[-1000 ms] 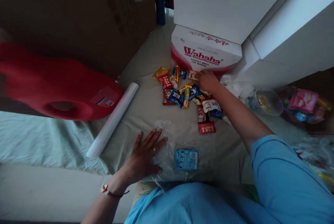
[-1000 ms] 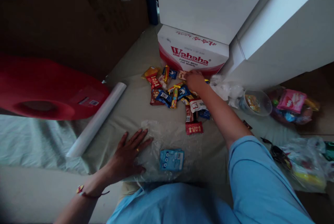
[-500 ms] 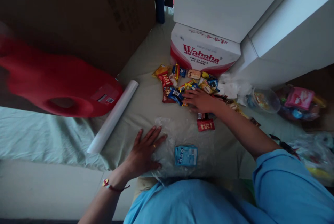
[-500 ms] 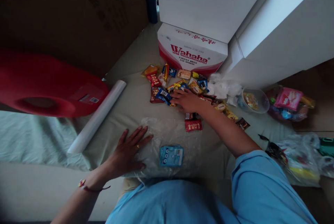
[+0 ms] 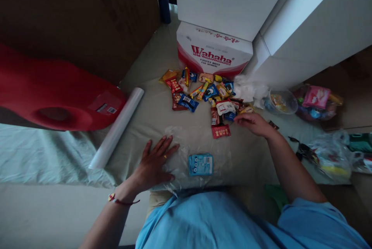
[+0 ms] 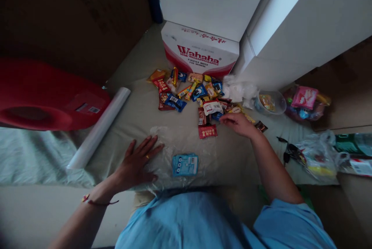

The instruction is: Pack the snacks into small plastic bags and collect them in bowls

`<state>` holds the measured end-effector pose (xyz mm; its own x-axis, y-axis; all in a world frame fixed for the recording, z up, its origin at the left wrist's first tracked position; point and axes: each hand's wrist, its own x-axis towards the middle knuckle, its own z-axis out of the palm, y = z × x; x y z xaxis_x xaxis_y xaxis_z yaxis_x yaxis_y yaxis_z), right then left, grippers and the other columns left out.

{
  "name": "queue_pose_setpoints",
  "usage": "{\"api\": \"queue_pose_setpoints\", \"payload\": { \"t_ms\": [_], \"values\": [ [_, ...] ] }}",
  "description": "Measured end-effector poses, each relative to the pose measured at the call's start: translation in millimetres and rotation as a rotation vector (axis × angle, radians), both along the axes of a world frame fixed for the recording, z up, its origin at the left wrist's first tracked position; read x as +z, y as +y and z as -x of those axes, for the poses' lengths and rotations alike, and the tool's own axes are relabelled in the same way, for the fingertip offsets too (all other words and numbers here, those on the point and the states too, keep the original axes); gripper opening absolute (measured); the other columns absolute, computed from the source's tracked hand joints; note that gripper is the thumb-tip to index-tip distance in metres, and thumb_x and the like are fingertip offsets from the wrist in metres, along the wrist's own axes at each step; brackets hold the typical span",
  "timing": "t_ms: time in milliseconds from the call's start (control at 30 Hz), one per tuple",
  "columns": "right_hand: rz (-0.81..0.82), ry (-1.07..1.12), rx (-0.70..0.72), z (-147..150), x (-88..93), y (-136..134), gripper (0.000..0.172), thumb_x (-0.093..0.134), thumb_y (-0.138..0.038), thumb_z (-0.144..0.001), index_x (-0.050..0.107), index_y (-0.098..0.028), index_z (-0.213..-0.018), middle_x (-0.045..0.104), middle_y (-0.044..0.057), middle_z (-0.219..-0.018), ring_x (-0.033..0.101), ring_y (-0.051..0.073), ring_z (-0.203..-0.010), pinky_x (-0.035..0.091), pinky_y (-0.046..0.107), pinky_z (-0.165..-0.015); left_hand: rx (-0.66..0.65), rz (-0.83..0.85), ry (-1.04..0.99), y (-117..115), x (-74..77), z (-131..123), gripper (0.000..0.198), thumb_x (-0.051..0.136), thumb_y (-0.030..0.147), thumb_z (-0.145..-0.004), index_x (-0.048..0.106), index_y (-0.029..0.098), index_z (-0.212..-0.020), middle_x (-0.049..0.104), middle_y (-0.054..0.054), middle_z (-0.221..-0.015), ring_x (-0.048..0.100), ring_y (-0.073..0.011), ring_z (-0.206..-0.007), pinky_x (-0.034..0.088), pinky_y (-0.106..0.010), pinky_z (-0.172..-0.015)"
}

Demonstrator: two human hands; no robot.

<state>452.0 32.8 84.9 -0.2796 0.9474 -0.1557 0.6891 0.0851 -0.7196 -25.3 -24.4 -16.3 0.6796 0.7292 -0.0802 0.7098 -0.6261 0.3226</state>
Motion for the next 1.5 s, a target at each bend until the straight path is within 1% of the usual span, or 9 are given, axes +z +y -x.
{"api": "queue_pose_setpoints", "payload": {
  "t_ms": [100,200,333,500,633,833,1033,1333,1500],
  "values": [
    [0.102,-0.026,0.160,6,-12.8,-13,0.028,0.058,-0.034,-0.092,0.078,-0.027,-0.112,0.079,0.005,-0.109,0.073,0.024,-0.100,0.056,0.040,-0.093,0.001,0.006,0.021,1,0.9,0,0.110,0.074,0.076,-0.068,0.037,0.031,-0.162,0.023,-0.015,-0.173,0.026,-0.0429,-0.157,-0.009,-0.059,-0.126],
    [-0.042,-0.028,0.159,27,-20.7,-3,0.036,0.058,-0.026,-0.092,0.073,-0.024,-0.124,0.070,0.010,-0.135,0.066,0.026,-0.122,0.050,0.043,-0.105,-0.003,0.040,0.065,3,5.2,-2,0.110,0.072,0.079,-0.068,0.038,0.031,-0.161,0.023,-0.015,-0.173,0.024,-0.0421,-0.157,-0.008,-0.060,-0.126],
    [-0.117,-0.146,0.062,54,-19.8,17,0.033,0.050,-0.024,-0.098,0.072,-0.020,-0.122,0.075,0.010,-0.119,0.070,0.023,-0.107,0.053,0.037,-0.095,0.008,0.103,0.117,5,13.1,-5,0.112,0.072,0.079,-0.069,0.035,0.030,-0.162,0.018,-0.015,-0.174,0.019,-0.0406,-0.160,-0.008,-0.062,-0.125],
    [-0.006,-0.490,0.151,64,-18.6,6,0.033,0.072,-0.035,-0.089,0.074,-0.023,-0.120,0.072,0.013,-0.119,0.068,0.029,-0.106,0.050,0.035,-0.085,0.006,0.160,0.137,6,20.2,-8,0.115,0.075,0.075,-0.067,0.032,0.029,-0.163,0.014,-0.015,-0.174,0.015,-0.0410,-0.160,-0.008,-0.063,-0.125],
    [0.066,-0.435,-0.043,56,-33.2,-16,0.045,0.078,-0.036,-0.083,0.070,-0.023,-0.125,0.072,0.013,-0.115,0.069,0.028,-0.096,0.049,0.034,-0.079,-0.014,0.167,0.128,7,23.6,-6,0.115,0.076,0.070,-0.070,0.025,0.028,-0.165,0.012,-0.015,-0.175,0.014,-0.0402,-0.161,-0.006,-0.064,-0.125],
    [0.096,-0.066,-0.255,24,-53.9,-35,0.027,0.064,-0.050,-0.083,0.068,-0.023,-0.079,0.066,0.001,-0.070,0.059,0.020,-0.066,0.042,0.030,-0.061,-0.046,0.163,0.117,9,23.9,1,0.112,0.073,0.068,-0.074,0.025,0.027,-0.165,0.011,-0.016,-0.175,0.010,-0.0385,-0.162,-0.004,-0.062,-0.126],
    [-0.084,-0.045,-0.489,5,-58.3,-49,0.028,0.055,-0.049,-0.086,0.064,-0.023,-0.081,0.065,0.003,-0.071,0.058,0.021,-0.065,0.041,0.030,-0.060,-0.012,0.117,0.097,6,18.7,7,0.107,0.071,0.070,-0.076,0.029,0.028,-0.164,0.012,-0.015,-0.175,0.012,-0.0394,-0.161,0.003,-0.063,-0.127],
    [-0.016,-0.165,-0.454,64,-62.7,-18,0.027,0.059,-0.044,-0.088,0.072,-0.021,-0.083,0.073,0.007,-0.078,0.067,0.023,-0.075,0.047,0.031,-0.068,0.107,0.063,0.097,-16,25.7,15,0.084,0.066,0.056,-0.087,0.035,0.032,-0.162,0.017,-0.014,-0.174,0.014,-0.0419,-0.161,0.007,-0.071,-0.124],
    [-0.230,-0.019,-0.709,43,-50.6,-40,0.028,0.060,-0.048,-0.086,0.070,-0.022,-0.085,0.073,0.009,-0.083,0.067,0.025,-0.079,0.050,0.035,-0.072,0.112,0.087,0.082,-20,24.6,27,0.095,0.069,0.057,-0.084,0.029,0.026,-0.164,0.014,-0.018,-0.174,0.013,-0.0414,-0.161,0.011,-0.069,-0.125]
  ]
}}
